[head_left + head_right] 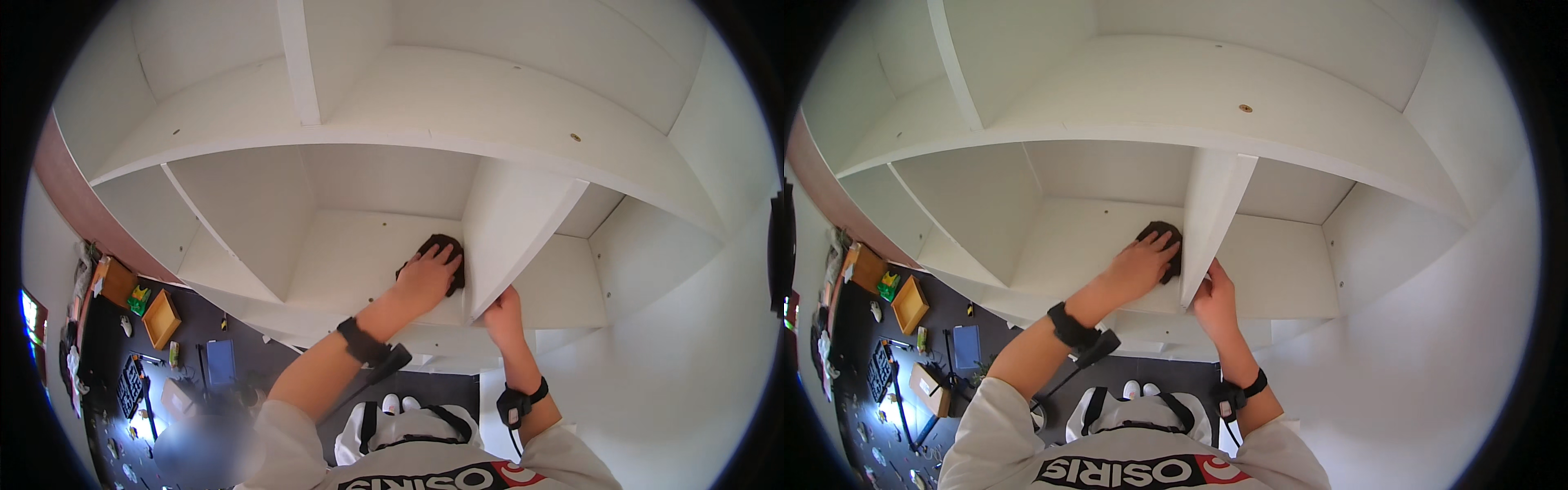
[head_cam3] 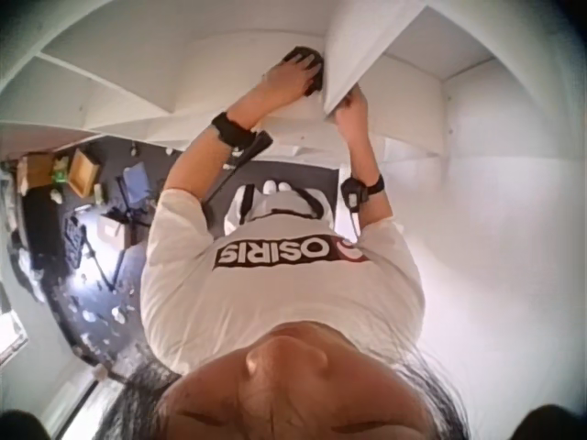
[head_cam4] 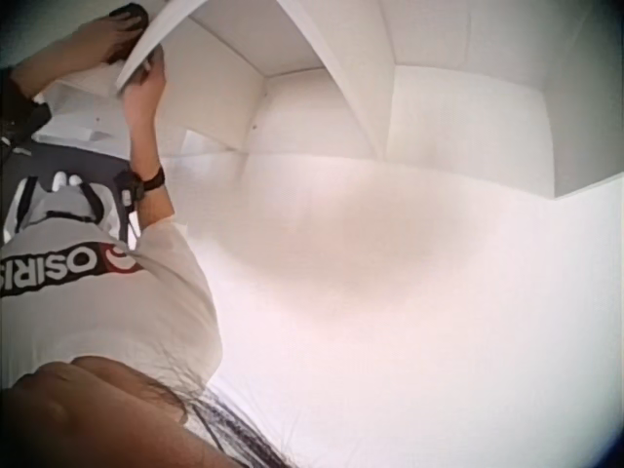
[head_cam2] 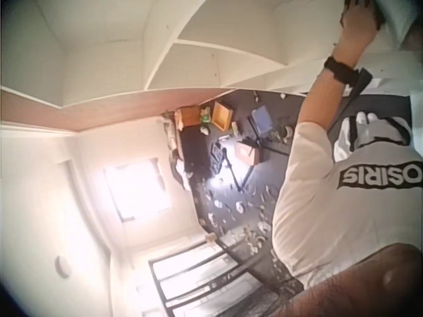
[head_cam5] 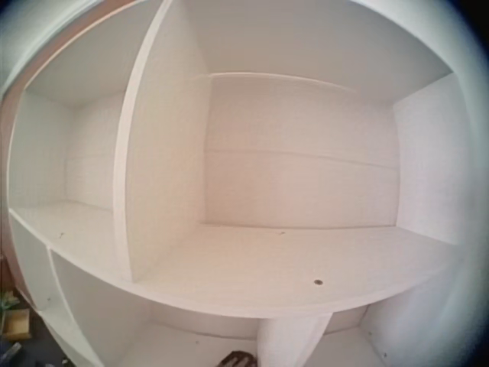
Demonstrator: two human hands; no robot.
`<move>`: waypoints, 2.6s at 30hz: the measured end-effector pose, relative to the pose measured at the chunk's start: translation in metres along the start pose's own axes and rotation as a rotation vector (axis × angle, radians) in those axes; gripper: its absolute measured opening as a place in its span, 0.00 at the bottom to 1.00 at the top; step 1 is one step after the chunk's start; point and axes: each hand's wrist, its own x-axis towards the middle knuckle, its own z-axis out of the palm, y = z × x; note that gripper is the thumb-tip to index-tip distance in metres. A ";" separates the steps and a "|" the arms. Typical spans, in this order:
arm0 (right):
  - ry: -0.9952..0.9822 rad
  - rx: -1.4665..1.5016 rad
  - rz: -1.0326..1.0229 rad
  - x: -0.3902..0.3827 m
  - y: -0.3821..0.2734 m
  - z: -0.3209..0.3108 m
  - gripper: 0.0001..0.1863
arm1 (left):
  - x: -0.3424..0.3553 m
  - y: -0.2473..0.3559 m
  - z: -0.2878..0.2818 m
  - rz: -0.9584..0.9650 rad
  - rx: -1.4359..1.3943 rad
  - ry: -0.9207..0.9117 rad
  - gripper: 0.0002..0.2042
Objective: Wiping down a white bookshelf with a brown cloth.
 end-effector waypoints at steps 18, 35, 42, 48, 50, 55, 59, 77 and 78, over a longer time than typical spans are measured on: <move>0.334 0.171 -0.325 -0.017 0.001 0.055 0.37 | 0.010 -0.011 0.014 -0.197 -0.044 0.004 0.18; -0.304 -0.400 -0.558 -0.027 -0.032 0.117 0.22 | -0.121 -0.014 -0.029 -0.134 -0.159 0.116 0.17; -0.162 -0.358 -0.207 -0.004 -0.017 0.114 0.25 | -0.085 -0.016 -0.013 -0.130 -0.162 0.130 0.24; -0.244 -0.315 -0.068 0.012 -0.042 0.153 0.27 | -0.103 -0.046 -0.015 -0.225 -0.065 0.138 0.27; -0.268 -0.268 -0.065 0.016 -0.048 0.180 0.27 | -0.118 -0.065 -0.025 -0.276 -0.050 0.120 0.27; -0.315 -0.287 -0.123 0.018 -0.056 0.234 0.26 | -0.153 -0.096 -0.045 -0.368 0.019 0.145 0.28; -0.381 -0.354 -0.179 0.018 -0.061 0.253 0.25 | -0.167 -0.106 -0.044 -0.377 0.037 0.244 0.28; -0.286 -0.725 -0.071 0.014 -0.058 0.149 0.26 | -0.116 -0.030 -0.003 -0.131 0.066 0.338 0.32; -0.277 -0.733 -0.065 0.010 -0.053 0.134 0.26 | -0.109 -0.022 0.002 -0.069 0.021 0.302 0.33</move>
